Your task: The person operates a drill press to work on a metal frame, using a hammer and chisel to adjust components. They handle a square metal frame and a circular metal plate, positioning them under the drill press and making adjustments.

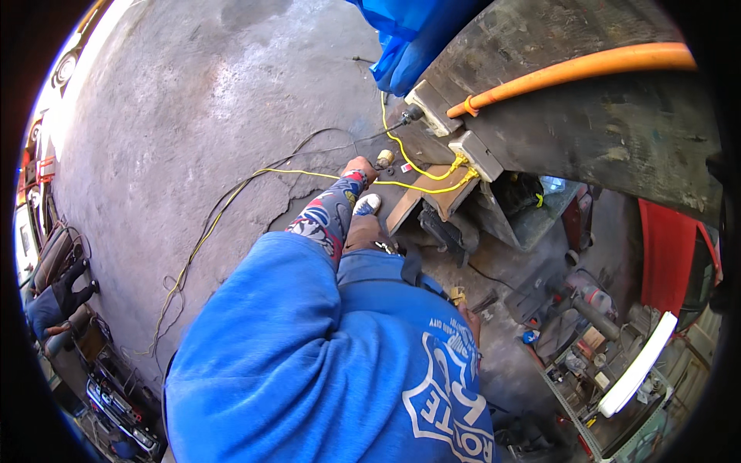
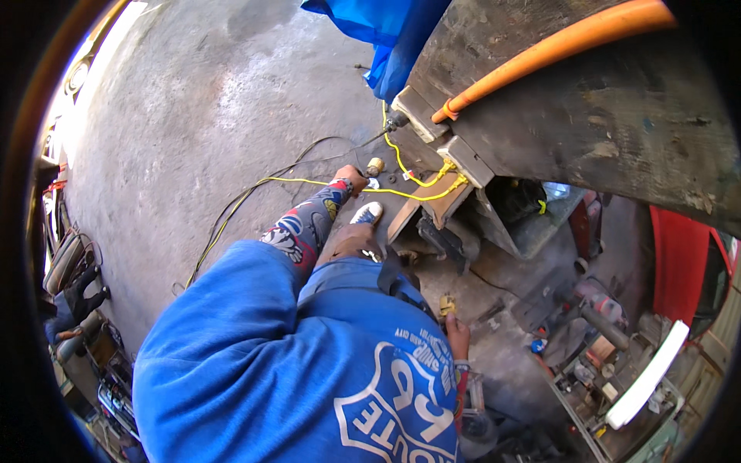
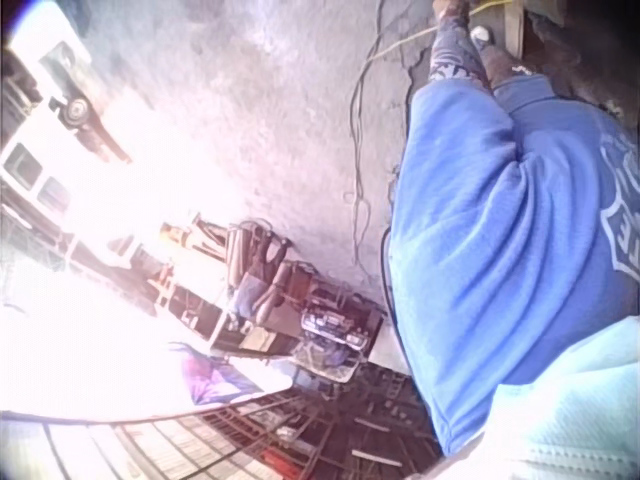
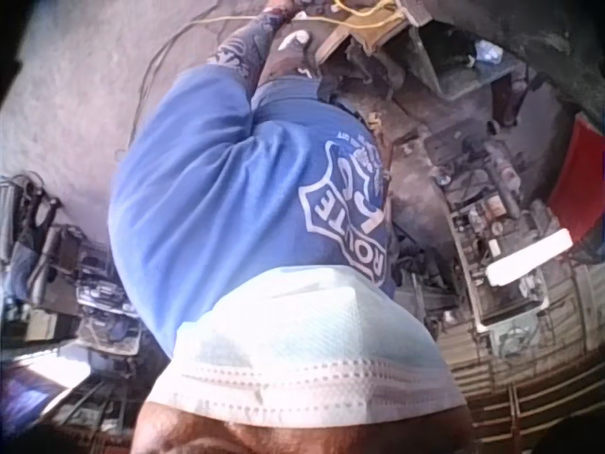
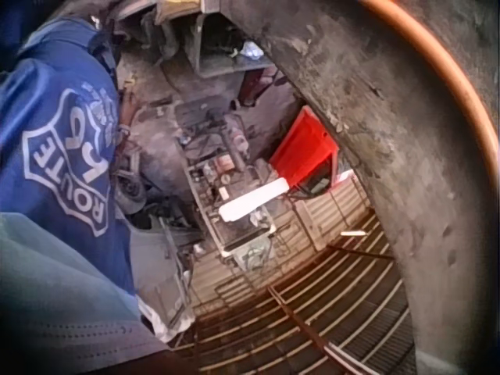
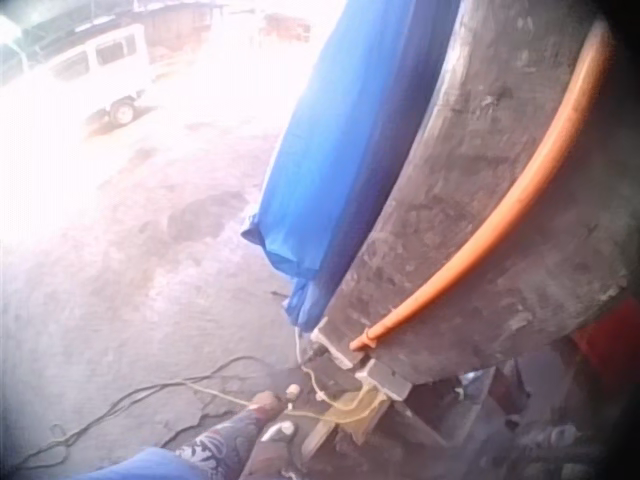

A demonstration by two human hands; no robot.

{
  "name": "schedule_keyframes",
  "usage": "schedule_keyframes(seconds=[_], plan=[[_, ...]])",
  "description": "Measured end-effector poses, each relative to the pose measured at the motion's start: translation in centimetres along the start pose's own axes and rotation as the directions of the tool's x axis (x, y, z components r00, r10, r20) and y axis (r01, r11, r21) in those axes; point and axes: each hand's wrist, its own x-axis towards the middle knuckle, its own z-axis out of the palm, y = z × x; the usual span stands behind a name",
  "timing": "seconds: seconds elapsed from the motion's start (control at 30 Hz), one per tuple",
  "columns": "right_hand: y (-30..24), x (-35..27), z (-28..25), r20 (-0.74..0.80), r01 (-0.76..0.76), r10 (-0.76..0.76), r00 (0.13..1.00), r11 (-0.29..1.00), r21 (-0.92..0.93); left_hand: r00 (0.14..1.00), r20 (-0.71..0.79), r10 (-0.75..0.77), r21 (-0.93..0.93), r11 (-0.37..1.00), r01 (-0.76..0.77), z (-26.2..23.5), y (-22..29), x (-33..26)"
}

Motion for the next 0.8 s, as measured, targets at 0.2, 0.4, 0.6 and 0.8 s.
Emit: schedule_keyframes(seconds=[0.2,0.4,0.6,0.8], plan=[[-6.7,-2.7,2.9,-0.054,0.085,-0.081,0.995,0.993,0.081,0.948,-0.262,-0.182,-0.285,0.953,0.104,1.5,1.8,3.0],[-13.3,-1.8,4.0,-0.09,0.178,-0.171,0.981,0.981,0.079,0.961,0.178,0.213,-0.234,0.958,-0.169,4.5,2.9,-4.9],[-18.1,2.4,7.5,0.04,0.38,-0.378,0.925,0.923,-0.059,0.692,0.517,0.504,-0.32,0.863,-0.39,3.9,5.6,-15.7],[-21.3,4.4,10.9,0.13,0.551,-0.557,0.82,0.708,-0.443,0.717,0.251,0.65,-0.584,0.692,-0.424,3.2,7.8,-20.2]])
